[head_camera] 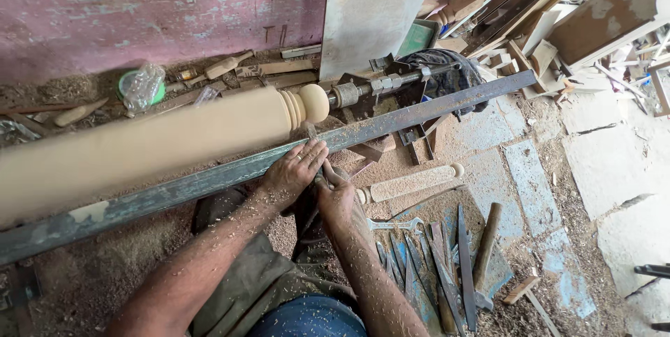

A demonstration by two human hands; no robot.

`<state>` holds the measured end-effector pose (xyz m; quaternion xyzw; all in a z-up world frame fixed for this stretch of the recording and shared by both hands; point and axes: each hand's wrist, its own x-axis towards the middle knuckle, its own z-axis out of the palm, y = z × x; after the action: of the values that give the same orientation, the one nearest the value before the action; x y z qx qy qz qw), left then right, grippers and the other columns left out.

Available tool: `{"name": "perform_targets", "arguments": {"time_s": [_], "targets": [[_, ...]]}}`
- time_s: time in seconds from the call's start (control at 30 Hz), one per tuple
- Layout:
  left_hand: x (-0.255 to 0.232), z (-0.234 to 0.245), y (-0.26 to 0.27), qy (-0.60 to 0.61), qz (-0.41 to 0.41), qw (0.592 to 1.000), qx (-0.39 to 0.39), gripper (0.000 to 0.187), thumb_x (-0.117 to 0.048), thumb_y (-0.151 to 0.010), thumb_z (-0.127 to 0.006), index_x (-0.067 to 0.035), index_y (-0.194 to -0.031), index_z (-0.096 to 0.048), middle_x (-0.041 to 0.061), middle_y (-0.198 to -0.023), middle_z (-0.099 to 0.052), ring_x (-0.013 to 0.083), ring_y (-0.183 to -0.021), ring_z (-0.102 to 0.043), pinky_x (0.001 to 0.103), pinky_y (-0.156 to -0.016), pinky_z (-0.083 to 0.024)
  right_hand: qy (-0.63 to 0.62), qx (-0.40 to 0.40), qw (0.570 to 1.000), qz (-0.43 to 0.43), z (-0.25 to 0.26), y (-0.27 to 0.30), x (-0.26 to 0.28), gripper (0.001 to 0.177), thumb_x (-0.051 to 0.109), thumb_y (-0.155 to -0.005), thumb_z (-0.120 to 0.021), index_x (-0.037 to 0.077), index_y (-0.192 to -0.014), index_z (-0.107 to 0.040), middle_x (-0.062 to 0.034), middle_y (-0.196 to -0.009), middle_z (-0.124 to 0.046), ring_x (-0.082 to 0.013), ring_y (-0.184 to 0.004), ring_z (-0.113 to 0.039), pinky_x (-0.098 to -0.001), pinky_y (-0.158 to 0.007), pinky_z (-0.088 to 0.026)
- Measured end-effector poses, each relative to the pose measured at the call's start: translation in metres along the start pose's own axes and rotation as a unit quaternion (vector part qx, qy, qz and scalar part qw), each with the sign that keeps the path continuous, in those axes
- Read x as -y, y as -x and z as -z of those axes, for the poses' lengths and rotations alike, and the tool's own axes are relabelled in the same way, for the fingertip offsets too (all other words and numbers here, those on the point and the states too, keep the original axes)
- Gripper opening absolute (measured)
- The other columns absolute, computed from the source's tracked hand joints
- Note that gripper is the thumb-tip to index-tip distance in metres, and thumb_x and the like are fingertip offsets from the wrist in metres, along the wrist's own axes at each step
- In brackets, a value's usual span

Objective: The person uses a chisel to shape a rotating piece of wood on a lathe, applying pressure to create decorative grooves while wood shavings accumulate on the workstation.

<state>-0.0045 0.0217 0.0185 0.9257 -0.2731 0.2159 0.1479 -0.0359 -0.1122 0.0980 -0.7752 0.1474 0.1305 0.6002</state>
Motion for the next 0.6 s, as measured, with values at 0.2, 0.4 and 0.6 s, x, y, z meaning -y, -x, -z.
{"name": "perform_targets", "arguments": {"time_s": [0.2,0.4,0.6], "targets": [[0.007,0.013,0.009,0.042,0.016,0.999,0.030,0.049,-0.003,-0.097,-0.050,0.001,-0.146,-0.052,0.015,-0.154,-0.053,0.0278,-0.143,-0.050,0.042,-0.119,-0.039,-0.139,-0.013,0.990,-0.013,-0.026,0.003,-0.012,0.051,0.005,-0.096,-0.065,0.002,-0.146,-0.058,-0.0106,-0.107,-0.077,-0.0084,-0.083,-0.065,-0.0217,-0.070,-0.055],[0.001,0.047,0.027,0.103,0.046,0.991,0.074,0.060,0.007,-0.089,-0.050,0.002,-0.149,-0.045,0.018,-0.155,-0.050,0.0293,-0.144,-0.047,0.046,-0.119,-0.038,-0.258,-0.035,0.964,-0.057,-0.052,0.010,-0.011,0.053,0.005,-0.100,-0.062,0.003,-0.152,-0.053,-0.0024,-0.101,-0.075,-0.0046,-0.072,-0.065,-0.0209,-0.058,-0.053],[0.018,0.073,0.029,0.123,-0.009,0.987,0.098,0.060,0.002,-0.091,-0.053,0.004,-0.150,-0.042,0.020,-0.155,-0.048,0.0312,-0.144,-0.046,0.046,-0.120,-0.036,-0.201,-0.044,0.975,-0.087,-0.074,0.009,-0.029,0.058,-0.003,-0.104,-0.053,0.009,-0.161,-0.053,-0.0316,-0.106,-0.071,-0.0240,-0.066,-0.049,-0.0344,-0.051,-0.041]]}}
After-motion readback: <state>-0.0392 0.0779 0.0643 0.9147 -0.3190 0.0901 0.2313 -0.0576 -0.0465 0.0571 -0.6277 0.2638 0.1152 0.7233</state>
